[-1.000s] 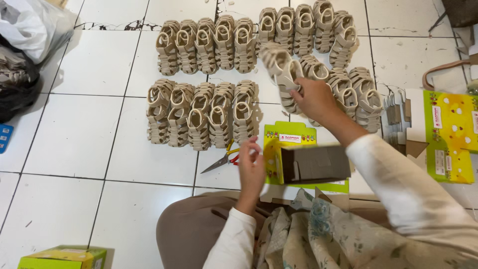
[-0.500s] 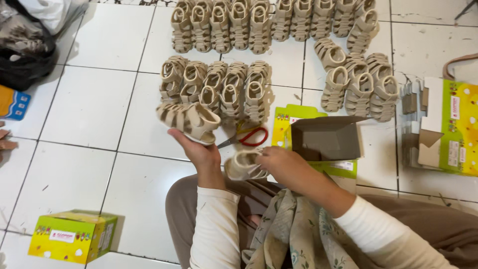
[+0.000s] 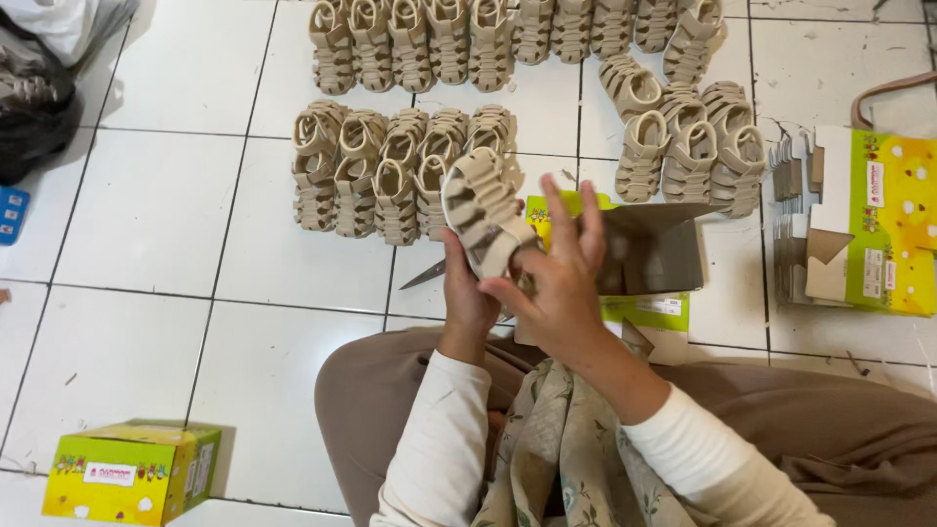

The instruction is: The person assembles flat-packed shoe boxes, picks up pairs of beige sandals, and places them inside the boxes. The person closes the boxes and stacks them on the floor. At one point, the person uses scissors to trim a tag on a sandal before packing it.

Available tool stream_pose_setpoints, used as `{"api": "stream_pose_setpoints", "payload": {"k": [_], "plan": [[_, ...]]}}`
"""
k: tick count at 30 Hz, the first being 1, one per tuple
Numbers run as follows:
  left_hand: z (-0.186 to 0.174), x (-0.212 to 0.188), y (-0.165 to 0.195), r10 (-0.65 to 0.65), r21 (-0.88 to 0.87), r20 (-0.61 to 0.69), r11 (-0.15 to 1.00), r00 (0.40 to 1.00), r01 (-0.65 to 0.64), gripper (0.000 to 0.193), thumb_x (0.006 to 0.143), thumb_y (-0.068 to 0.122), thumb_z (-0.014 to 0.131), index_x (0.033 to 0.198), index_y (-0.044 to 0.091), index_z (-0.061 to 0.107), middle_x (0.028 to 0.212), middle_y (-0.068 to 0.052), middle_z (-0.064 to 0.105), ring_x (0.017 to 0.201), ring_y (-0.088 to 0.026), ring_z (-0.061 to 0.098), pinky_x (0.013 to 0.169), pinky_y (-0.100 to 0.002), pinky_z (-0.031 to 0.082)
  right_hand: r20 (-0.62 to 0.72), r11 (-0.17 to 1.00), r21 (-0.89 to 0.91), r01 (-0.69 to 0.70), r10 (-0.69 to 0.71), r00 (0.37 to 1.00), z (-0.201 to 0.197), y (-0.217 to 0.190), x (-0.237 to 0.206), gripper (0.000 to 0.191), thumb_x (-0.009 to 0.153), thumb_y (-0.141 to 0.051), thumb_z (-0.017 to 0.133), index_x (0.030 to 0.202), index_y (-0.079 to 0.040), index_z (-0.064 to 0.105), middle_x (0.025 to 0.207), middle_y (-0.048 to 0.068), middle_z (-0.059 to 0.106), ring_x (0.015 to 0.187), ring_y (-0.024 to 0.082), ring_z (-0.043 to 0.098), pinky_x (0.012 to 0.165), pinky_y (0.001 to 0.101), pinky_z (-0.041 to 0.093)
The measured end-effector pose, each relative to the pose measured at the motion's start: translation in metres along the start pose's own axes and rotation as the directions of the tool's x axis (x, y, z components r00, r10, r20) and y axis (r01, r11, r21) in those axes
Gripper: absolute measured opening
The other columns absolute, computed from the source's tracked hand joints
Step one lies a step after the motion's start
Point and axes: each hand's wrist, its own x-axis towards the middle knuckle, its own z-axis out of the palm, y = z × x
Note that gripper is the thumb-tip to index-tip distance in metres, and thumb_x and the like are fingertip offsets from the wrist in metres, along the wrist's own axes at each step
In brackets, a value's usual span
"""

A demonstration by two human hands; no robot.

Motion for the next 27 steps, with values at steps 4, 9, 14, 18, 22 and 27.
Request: {"api": "stream_pose_setpoints", "payload": {"k": [4,9,14,18,22,27], "plan": [[-0.002,-0.006,-0.004,0.026,0.017,-0.019,1.0,0.999,-0.025,0.074,0.109,0.058,0.021,0.156,0.004,0.037,0.149,-0.016,0.054,0.134,-0.03,0.055,0.113,-0.042,0.047,0.066,0.996,0.083,-0.028,0.023,0.998,0.024,0.003,-0.004,0.022,0.096,-0.028,0.07,0.095,-0.006,0.074,0.168,0.018,0.033,0.158,0.047,0.01,0.127,0.0565,0.012],[-0.015,-0.005,0.012,0.093,-0.085,0.009,0.992,0.996,-0.092,0.078,0.111,0.062,0.022,0.155,0.001,0.041,0.146,-0.02,0.056,0.127,-0.032,0.06,0.106,-0.042,0.05,0.112,0.851,0.499,-0.166,0.127,0.986,0.032,0.032,-0.04,0.026,0.097,-0.025,0.069,0.113,-0.007,0.06,0.157,0.021,0.035,0.141,0.043,0.029,0.113,0.0588,0.03],[-0.02,0.004,0.028,0.049,-0.229,0.199,0.973,0.979,-0.002,0.083,0.112,0.066,0.02,0.154,-0.002,0.044,0.14,-0.023,0.061,0.114,-0.033,0.066,0.094,-0.043,0.055,0.505,0.743,0.041,-0.668,0.561,0.655,0.078,0.053,-0.081,0.046,0.091,-0.028,0.065,0.134,-0.012,0.055,0.091,0.022,0.073,0.08,0.033,0.072,0.075,0.0441,0.057],[-0.026,0.009,0.024,-0.055,-0.121,-0.016,0.991,0.998,0.052,0.077,0.105,0.06,0.025,0.148,-0.001,0.045,0.132,-0.021,0.063,0.111,-0.032,0.067,0.092,-0.042,0.055,0.555,0.931,-0.03,-0.364,0.318,0.768,0.102,0.065,-0.093,0.049,0.086,-0.024,0.076,0.126,-0.003,0.055,0.091,0.024,0.069,0.081,0.041,0.066,0.071,0.0479,0.052],[-0.055,0.017,0.028,0.155,0.388,-0.288,0.921,0.945,-0.033,0.057,0.111,0.042,0.035,0.143,-0.004,0.051,0.13,-0.021,0.063,0.115,-0.029,0.064,0.099,-0.04,0.053,0.282,0.888,0.136,-0.439,0.39,0.877,0.073,0.056,-0.089,0.029,0.09,-0.025,0.075,0.105,-0.002,0.064,0.093,0.021,0.069,0.079,0.038,0.066,0.07,0.0444,0.052],[-0.08,0.018,0.021,0.131,0.687,-0.508,0.658,0.851,0.309,0.047,0.104,0.032,0.04,0.141,0.005,0.05,0.125,-0.017,0.066,0.112,-0.025,0.065,0.096,-0.037,0.052,0.135,0.908,0.132,-0.397,0.38,0.915,0.003,0.031,-0.071,0.024,0.088,-0.019,0.074,0.099,0.0,0.063,0.098,0.018,0.063,0.084,0.036,0.064,0.07,0.0426,0.052]]}}
